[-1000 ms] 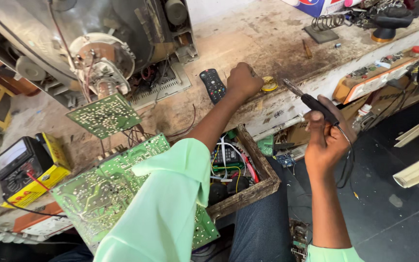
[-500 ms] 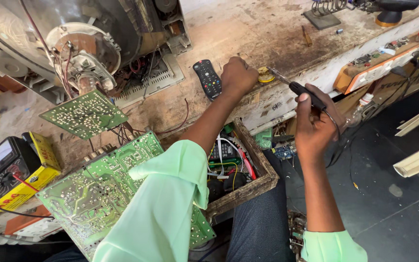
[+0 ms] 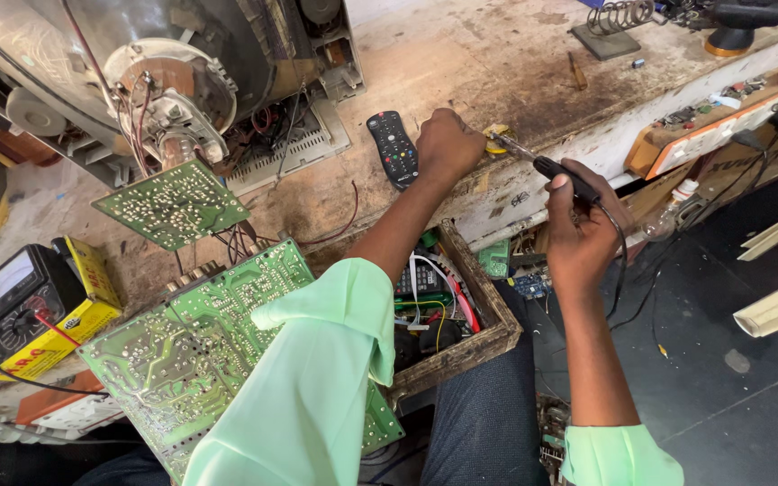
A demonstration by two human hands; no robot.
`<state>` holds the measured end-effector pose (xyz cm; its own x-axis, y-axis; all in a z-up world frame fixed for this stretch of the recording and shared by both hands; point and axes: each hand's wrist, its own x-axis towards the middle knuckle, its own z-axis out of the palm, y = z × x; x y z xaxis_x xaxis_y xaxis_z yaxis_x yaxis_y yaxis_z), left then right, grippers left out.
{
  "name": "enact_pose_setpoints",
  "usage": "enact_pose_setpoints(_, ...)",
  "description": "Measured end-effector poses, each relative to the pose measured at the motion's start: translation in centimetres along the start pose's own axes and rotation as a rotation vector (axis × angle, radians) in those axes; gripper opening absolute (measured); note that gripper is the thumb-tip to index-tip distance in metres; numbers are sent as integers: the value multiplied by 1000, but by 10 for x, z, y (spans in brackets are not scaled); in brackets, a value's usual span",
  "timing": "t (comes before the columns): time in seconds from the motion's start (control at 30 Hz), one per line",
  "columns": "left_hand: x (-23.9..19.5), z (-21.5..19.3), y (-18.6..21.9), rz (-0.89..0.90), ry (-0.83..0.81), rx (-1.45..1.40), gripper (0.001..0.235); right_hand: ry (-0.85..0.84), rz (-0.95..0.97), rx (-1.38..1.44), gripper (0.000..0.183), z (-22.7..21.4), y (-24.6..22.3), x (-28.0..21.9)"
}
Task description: The person is repairing a green circuit board by soldering components and testing connections with a multimeter. They use a soldering iron and solder to attach parts, then switch to multimeter probes to check electrical continuity.
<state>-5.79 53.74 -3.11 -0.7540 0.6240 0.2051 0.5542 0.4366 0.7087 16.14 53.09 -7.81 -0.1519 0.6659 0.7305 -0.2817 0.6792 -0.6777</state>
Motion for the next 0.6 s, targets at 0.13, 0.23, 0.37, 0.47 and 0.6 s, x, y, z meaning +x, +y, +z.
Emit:
enact_pose_setpoints(0.13, 3, 2, -3, 3, 0, 14, 31, 25, 47, -4, 22, 1, 2, 1)
enact_pose_setpoints(0.23, 5, 7, -6, -4, 4, 4, 32, 27, 80, 90, 24, 0, 9, -5)
enact_pose_setpoints(0.37, 11, 1, 8, 83, 52, -48, 36, 217, 170, 225, 24, -14, 38, -8)
enact_pose_setpoints(0.47, -2, -21, 30, 265, -42, 57, 43, 415, 200, 413, 21, -31, 72, -9)
enact_pose_setpoints(0.6, -74, -67, 53, 473, 69, -38, 38, 335, 346, 576, 19, -48, 99, -30)
